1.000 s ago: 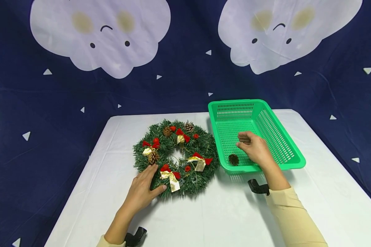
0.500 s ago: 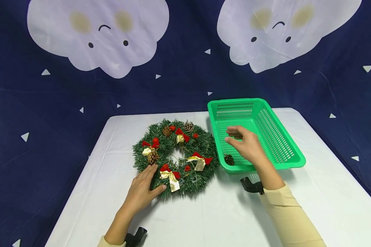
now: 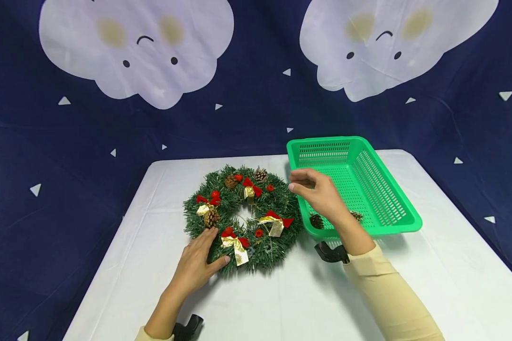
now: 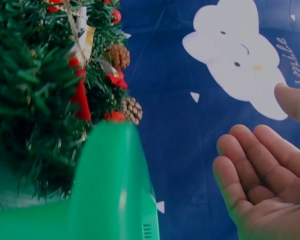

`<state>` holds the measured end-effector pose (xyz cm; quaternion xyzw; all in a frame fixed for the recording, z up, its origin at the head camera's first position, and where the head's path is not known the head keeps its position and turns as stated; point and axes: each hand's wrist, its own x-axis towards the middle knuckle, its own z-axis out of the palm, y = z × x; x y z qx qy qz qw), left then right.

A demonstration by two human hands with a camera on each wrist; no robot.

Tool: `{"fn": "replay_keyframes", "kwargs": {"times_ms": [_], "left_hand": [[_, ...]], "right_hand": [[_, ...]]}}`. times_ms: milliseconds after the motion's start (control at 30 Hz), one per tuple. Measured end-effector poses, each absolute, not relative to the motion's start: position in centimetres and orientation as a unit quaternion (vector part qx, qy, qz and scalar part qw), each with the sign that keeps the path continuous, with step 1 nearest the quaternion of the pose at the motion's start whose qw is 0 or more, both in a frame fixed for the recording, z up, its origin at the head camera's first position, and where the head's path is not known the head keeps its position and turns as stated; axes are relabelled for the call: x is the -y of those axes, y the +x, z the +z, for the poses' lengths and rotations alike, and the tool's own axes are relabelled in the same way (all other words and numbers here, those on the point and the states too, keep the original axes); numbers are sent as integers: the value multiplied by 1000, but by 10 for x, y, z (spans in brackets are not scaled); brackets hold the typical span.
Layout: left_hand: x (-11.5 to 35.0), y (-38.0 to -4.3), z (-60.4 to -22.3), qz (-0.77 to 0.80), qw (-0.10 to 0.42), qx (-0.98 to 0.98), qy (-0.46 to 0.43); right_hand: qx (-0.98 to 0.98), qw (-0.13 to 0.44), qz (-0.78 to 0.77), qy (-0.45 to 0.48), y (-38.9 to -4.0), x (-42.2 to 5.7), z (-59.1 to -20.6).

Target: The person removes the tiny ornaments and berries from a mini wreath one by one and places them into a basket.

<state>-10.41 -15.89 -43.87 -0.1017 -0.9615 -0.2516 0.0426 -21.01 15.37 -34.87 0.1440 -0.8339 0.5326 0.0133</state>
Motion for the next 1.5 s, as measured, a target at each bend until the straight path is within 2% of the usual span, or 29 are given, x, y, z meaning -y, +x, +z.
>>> {"fn": "replay_keyframes", "kwargs": {"times_ms": [967, 1500], "left_hand": [[158, -104, -439, -259, 33, 961, -95], [158, -105, -436, -254, 19, 962, -93]], "right_hand": [[853, -2, 499, 151, -243, -103, -337], [874, 0, 468, 130, -268, -94, -341]]}}
